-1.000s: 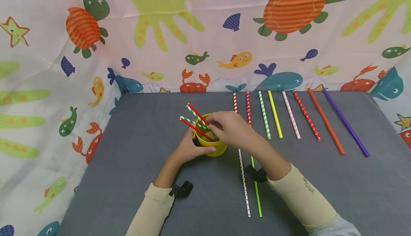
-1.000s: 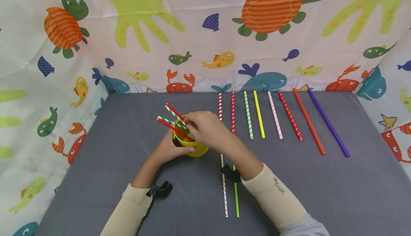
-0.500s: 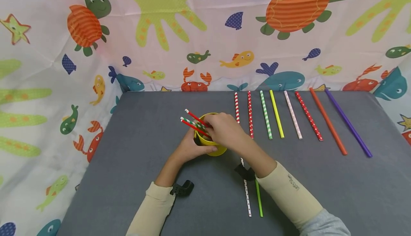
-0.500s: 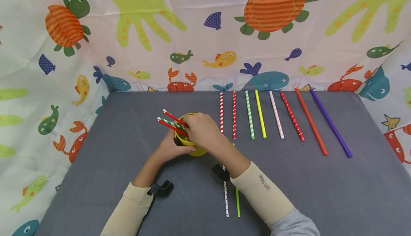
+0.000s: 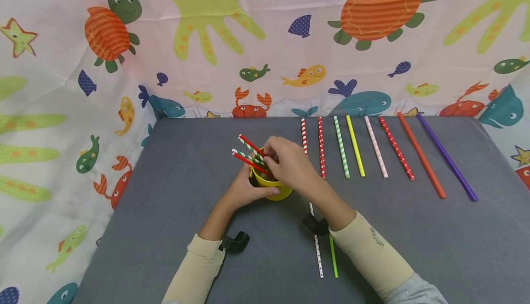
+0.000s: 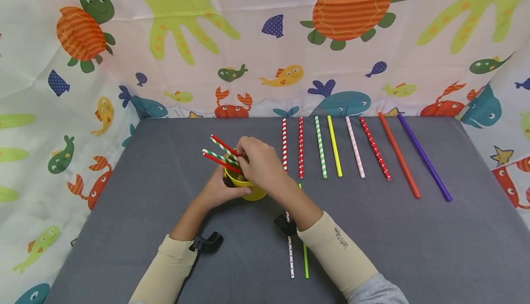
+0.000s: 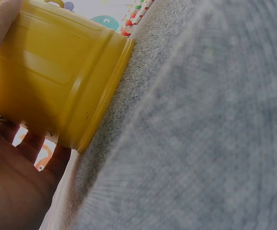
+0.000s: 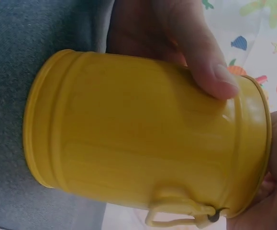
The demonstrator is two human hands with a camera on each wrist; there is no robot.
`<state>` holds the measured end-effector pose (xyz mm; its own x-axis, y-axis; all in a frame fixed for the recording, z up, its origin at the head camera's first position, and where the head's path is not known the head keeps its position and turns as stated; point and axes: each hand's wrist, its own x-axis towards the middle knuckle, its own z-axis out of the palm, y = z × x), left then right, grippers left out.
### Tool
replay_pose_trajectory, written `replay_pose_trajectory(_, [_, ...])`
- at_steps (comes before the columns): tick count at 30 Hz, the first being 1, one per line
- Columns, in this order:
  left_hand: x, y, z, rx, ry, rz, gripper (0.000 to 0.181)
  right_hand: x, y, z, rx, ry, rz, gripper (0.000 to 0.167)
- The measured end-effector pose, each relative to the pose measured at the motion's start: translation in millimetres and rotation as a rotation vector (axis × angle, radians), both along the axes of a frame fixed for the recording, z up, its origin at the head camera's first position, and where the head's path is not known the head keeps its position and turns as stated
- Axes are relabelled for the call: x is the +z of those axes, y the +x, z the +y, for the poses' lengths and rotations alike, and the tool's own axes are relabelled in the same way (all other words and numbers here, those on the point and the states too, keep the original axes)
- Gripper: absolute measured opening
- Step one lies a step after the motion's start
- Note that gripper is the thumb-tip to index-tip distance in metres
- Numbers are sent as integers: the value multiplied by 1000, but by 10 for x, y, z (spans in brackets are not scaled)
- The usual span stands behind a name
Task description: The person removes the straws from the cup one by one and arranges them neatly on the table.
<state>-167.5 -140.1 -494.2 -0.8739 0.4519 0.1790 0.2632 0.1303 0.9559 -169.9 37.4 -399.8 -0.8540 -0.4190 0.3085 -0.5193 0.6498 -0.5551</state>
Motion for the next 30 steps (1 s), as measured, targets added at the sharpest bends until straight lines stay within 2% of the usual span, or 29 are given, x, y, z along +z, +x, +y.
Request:
replay_pose_trajectory(5, [14, 8, 4, 11, -24, 0, 80, 0, 14, -17, 11, 96, 67, 6])
replay_pose_trajectory(10, [19, 7, 15, 21, -29, 3, 82, 45, 4, -33, 34, 154, 9, 6])
replay_pose_trajectory(15, [23, 6, 20, 13, -27, 8, 83, 56, -8, -25, 61, 166, -21, 3])
replay_pose_trajectory(22, [13, -10, 13, 15, -9, 30, 81, 40, 11, 26, 117, 67, -2, 4])
replay_pose_trajectory(30, [21, 4, -7, 34, -34, 16, 84, 26, 115, 98, 125, -134, -5, 12])
